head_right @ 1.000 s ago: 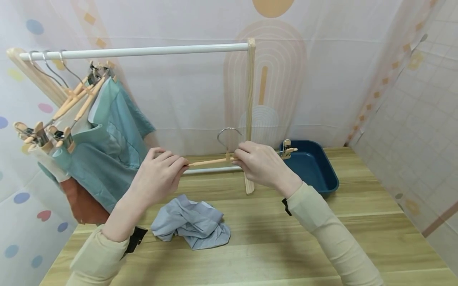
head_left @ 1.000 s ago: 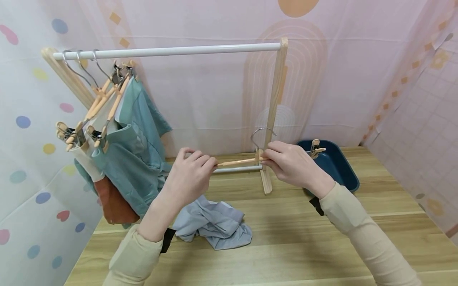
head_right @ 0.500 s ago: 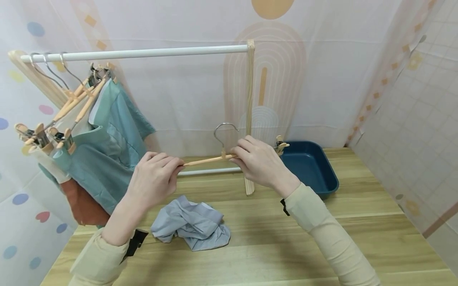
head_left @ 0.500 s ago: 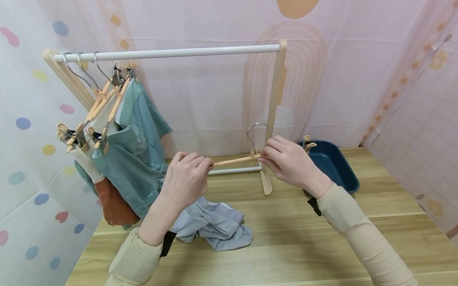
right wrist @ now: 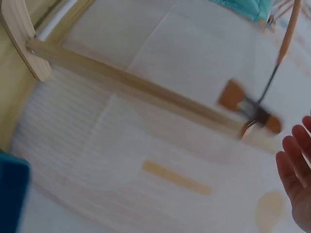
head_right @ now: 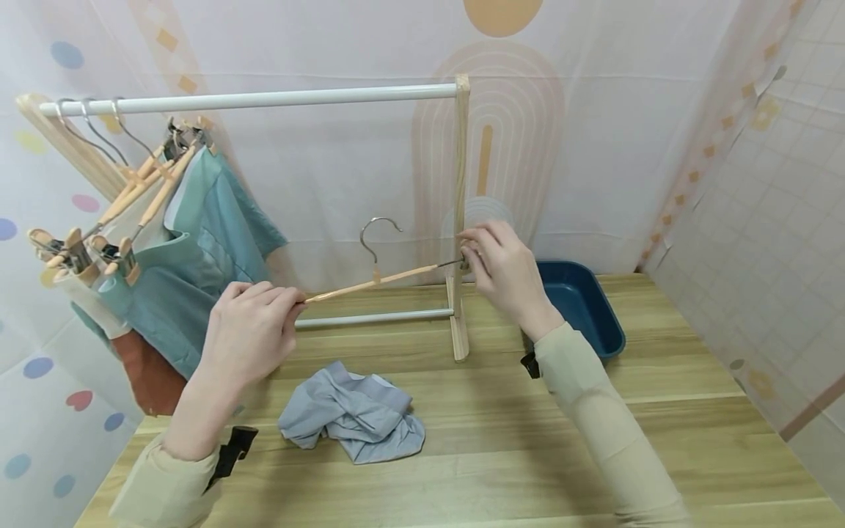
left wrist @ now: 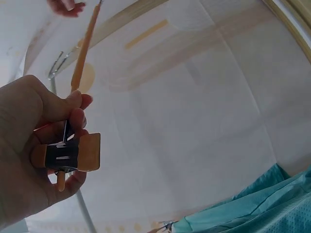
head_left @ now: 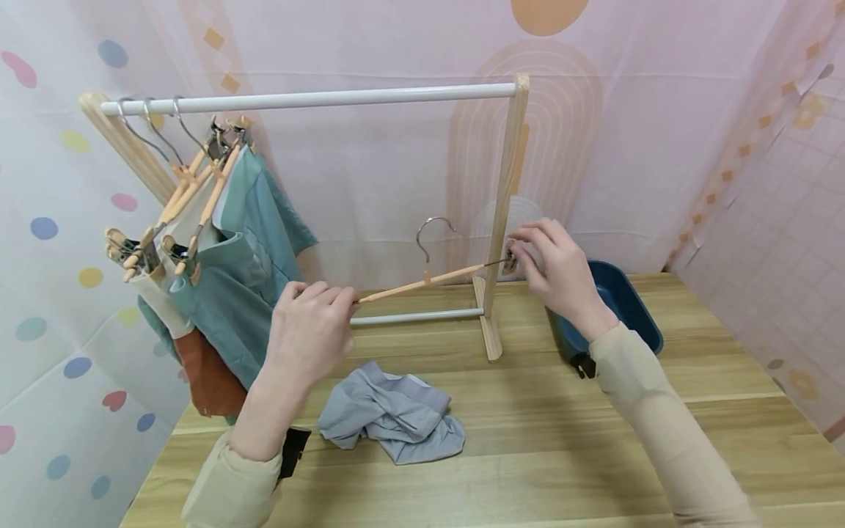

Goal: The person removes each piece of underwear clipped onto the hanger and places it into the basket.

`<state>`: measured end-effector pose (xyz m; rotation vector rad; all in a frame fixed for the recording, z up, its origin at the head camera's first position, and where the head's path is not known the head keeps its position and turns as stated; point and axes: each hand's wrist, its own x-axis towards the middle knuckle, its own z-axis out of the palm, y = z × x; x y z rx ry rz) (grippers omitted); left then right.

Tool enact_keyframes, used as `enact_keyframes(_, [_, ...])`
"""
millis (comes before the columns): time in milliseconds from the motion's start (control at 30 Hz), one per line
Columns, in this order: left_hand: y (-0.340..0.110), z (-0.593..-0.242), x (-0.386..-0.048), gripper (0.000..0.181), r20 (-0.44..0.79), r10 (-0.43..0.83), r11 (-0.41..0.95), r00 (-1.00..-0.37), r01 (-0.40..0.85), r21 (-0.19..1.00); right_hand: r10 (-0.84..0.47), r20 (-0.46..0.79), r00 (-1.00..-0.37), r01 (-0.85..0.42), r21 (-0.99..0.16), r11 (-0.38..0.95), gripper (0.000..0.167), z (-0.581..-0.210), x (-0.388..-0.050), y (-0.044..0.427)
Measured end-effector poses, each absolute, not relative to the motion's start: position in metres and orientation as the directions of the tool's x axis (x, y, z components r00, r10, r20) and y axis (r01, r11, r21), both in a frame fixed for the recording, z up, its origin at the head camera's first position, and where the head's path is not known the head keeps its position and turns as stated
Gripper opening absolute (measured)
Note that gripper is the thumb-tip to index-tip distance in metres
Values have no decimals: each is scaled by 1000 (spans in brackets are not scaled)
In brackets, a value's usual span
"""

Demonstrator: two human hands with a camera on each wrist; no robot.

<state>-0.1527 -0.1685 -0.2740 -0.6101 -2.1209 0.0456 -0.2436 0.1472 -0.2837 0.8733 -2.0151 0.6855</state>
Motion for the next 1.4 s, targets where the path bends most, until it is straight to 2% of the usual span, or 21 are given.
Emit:
enact_keyframes(100, [-171, -270, -149, 6, 788, 394, 897, -474, 384, -218, -239, 762, -602, -713, -379, 589, 19, -293, -260, 150])
enact_keyframes(200, [-171, -266, -145, 6, 806, 348, 915, -479, 359, -183, -211, 601, -771, -595, -561, 575, 29, -304, -276, 150])
enact_keyframes(267, [-170, -264, -142, 6, 813, 324, 925, -483, 343, -165, -228, 494, -839, -525, -628, 575, 38, -312, -284, 149])
enact_keyframes(333, [-169, -262, -140, 6, 820, 306, 932, -483, 326, -155, -250, 414, -875, -479, -673, 563, 47, -318, -290, 146])
enact_keyframes(467, [-167, -257, -134, 10, 830, 285, 943, -479, 295, -154, -273, 338, -901, -435, -720, 541, 56, -326, -299, 139])
enact_keyframes(633, [-162, -245, -129, 17, 849, 261, 954, -460, 256, -154, -266, 313, -912, -410, -741, 532, 51, -329, -304, 130])
enact_keyframes(800, [-155, -227, -125, 19, 873, 229, 965, -431, 221, -144, -241, 340, -909, -417, -750, 513, 43, -333, -306, 126])
enact_keyframes(967, [-148, -211, -123, 23, 875, 224, 971, -429, 178, -161, -232, 364, -902, -431, -741, 515, 36, -337, -309, 124])
enact_keyframes(1400, [-126, -181, -140, 21, 910, 185, 980, -372, 134, -144, -239, 368, -899, -438, -728, 526, 35, -337, -308, 123])
